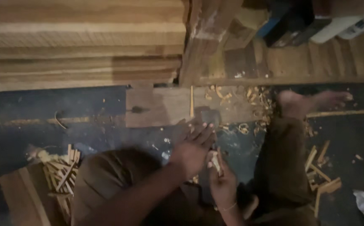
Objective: The person carves a small piece of wood using a chisel, repeatedly shaving off thin layers of wood while sitting on the floor.
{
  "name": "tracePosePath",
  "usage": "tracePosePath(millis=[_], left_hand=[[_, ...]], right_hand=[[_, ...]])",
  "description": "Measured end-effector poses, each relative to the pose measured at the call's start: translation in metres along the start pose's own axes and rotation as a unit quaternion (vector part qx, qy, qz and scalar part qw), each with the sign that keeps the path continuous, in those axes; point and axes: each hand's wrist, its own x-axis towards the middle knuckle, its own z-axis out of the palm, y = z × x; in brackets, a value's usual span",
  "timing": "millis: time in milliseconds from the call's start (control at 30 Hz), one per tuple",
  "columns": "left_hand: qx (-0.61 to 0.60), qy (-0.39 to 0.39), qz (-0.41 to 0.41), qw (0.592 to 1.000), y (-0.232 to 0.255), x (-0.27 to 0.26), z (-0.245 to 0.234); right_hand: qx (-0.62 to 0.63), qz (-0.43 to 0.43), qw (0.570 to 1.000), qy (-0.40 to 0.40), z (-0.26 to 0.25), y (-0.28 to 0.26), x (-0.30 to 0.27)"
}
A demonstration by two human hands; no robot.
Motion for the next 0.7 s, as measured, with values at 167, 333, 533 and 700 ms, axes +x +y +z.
tracePosePath(millis=[167,333,533,700], left_hand=[[-0.032,-0.019,-0.044,0.998,-0.001,-0.021,-0.006],[-0.035,-0.005,-0.026,0.999,-0.021,-0.025,-0.014],[-0.049,0.046,-0.009,0.998,-0.047,-0.006,-0.009],[-0.027,0.039,0.015,0.999,-0.076,0.022,0.0]], right_hand=[[0.126,0.037,0.991,-0.011,0.023,0.014,-0.017],[0.104,0.029,0.993,-0.053,0.03,-0.004,-0.011],[0.037,0.054,0.997,-0.037,0.043,-0.025,0.017],[0.026,-0.11,0.993,-0.01,0.058,-0.016,0.046]])
